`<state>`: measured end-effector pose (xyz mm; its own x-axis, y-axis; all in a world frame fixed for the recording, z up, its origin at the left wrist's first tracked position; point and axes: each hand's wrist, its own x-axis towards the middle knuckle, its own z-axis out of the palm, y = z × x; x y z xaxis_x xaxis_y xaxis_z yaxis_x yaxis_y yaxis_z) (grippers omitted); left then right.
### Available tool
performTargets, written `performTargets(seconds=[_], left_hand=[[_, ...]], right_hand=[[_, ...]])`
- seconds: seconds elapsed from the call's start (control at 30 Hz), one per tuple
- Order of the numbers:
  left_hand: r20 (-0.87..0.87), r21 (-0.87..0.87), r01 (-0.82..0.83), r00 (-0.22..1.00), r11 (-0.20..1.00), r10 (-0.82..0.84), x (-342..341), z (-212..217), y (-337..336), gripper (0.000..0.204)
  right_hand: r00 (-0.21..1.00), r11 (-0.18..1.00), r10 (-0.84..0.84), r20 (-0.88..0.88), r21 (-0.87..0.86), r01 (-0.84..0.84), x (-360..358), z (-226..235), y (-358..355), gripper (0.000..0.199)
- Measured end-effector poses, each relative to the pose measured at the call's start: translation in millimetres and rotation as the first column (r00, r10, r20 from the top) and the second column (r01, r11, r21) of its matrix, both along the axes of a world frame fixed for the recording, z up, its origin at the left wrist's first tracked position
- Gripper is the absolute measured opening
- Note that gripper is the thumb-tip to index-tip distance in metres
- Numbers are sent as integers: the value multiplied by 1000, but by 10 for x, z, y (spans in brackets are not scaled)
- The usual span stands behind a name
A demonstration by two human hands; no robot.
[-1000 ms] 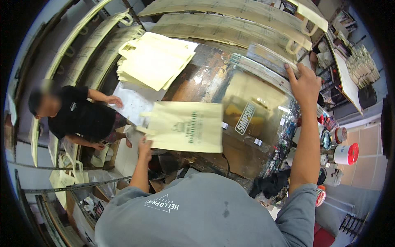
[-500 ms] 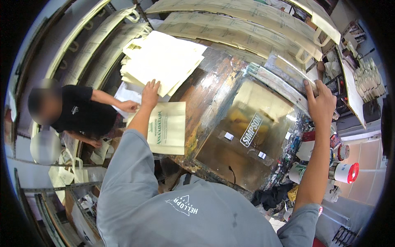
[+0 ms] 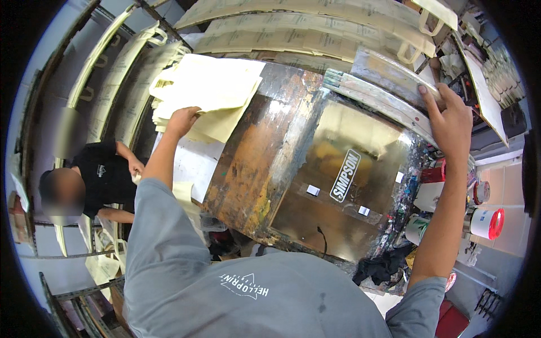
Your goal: The person performs screen printing on tote bags by placing a bag on a board, lowering a screen frame, applying green ink with a squeegee, and lifting the frame to reveal the print.
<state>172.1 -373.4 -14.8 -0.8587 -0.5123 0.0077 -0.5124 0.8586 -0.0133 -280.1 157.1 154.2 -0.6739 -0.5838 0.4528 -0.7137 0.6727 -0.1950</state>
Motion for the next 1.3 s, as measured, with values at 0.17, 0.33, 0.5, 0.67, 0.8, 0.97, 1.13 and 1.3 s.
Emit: performTargets(seconds=[0.17,0.33,0.5,0.67,0.8,0.97,1.13,1.3], left_hand=[[135,-187,374,926,908,-353,-538,44,884,47],[-113,-210,628,746,749,-657,-1186,-966,2281,65],[-200,148,725,688,672,-698,-1913,-1881,3732,71],[-269,114,807,586,579,-765,-2539,-2034,4610,64],[-233,8,833,539,553,-809,-2786,-2015,4848,57],[-312,98,797,593,596,-742,-2760,-2164,4987,63],[-332,270,644,760,716,-558,-2328,-1694,5094,103],[-223,246,500,863,830,-454,-1962,-1901,5000,120]], right_hand=[[994,999,41,-103,-31,-44,66,-73,16,61],[988,997,62,-139,-39,-68,196,-206,58,59],[979,992,78,-188,-81,-94,172,-242,86,55],[981,993,91,-171,-60,-103,250,-294,171,55],[984,994,73,-161,-73,-85,298,-318,194,58],[971,990,78,-226,-99,-102,303,-376,149,58],[987,999,31,-155,12,-30,319,-288,191,61],[999,999,44,3,-27,-44,325,-191,149,58]])
